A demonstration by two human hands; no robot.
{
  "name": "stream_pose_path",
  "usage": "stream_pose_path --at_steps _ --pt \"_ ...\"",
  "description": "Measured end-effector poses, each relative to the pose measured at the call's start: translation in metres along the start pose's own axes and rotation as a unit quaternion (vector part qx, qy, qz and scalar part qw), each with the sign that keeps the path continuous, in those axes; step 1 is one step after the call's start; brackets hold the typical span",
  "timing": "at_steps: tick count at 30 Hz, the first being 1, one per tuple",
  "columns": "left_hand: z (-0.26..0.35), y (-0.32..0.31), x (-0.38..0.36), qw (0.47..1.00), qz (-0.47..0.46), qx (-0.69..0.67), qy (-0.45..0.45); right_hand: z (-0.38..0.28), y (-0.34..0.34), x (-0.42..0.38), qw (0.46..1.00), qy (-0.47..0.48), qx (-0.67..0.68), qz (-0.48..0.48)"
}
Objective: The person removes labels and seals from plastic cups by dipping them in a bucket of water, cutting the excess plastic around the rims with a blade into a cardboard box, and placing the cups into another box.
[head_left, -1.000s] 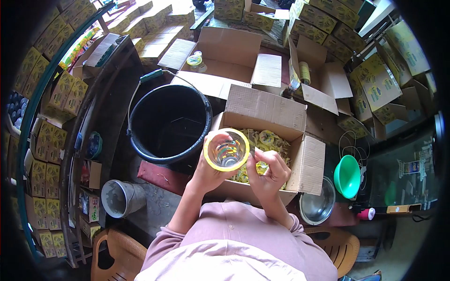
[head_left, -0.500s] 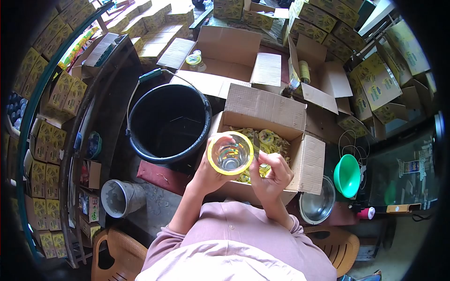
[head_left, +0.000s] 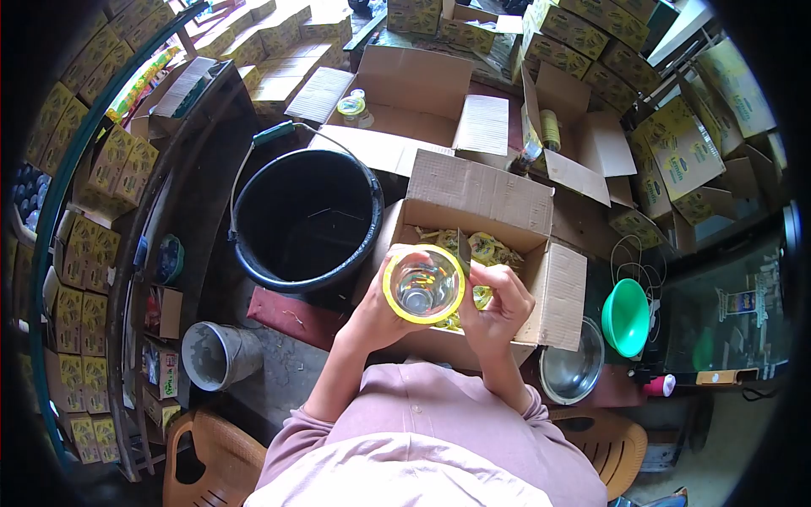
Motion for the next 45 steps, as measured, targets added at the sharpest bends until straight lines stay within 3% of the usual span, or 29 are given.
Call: stream_pose_path --at_steps 3,6,22,28,34,39,45 --pt "-0.005 0.001 0.0 0.999 0.016 -0.026 0.019 0.002 0.005 -0.003 0.999 -0.041 -0.016 0.011" --pt "-0.005 0.003 0.001 0.999 0.025 -0.029 0.016 -0.002 0.006 -0.007 1.0 -0.007 -0.003 0.007" --pt "-0.006 0.001 -0.001 0.999 0.007 -0.029 0.019 -0.007 0.007 -0.009 1.0 -0.011 -0.006 0.018" --pt "-0.01 -0.003 -0.002 0.992 0.023 -0.103 0.066 -0.013 0.007 -0.012 1.0 0.001 -0.012 0.017" --pt "0.0 -0.008 -0.003 0.998 -0.028 -0.061 0.018 -0.014 0.006 -0.007 0.998 0.04 -0.036 0.037" --pt "-0.005 -0.007 -0.005 0.994 -0.018 -0.084 0.062 -0.009 0.007 -0.004 0.999 -0.01 0.001 0.037" --pt "-0.006 -0.007 -0.004 0.985 0.007 -0.138 0.101 -0.014 0.012 -0.01 0.999 0.006 -0.012 0.029"
Point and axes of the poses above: each hand's wrist, its own x-axis towards the middle knuckle, its own y-axis out of the back of the hand, z = x × y, the point moved 6 cm from there along x, towards the middle knuckle, and after that the axes turned 15 degrees about z, right-handed, at the moved point
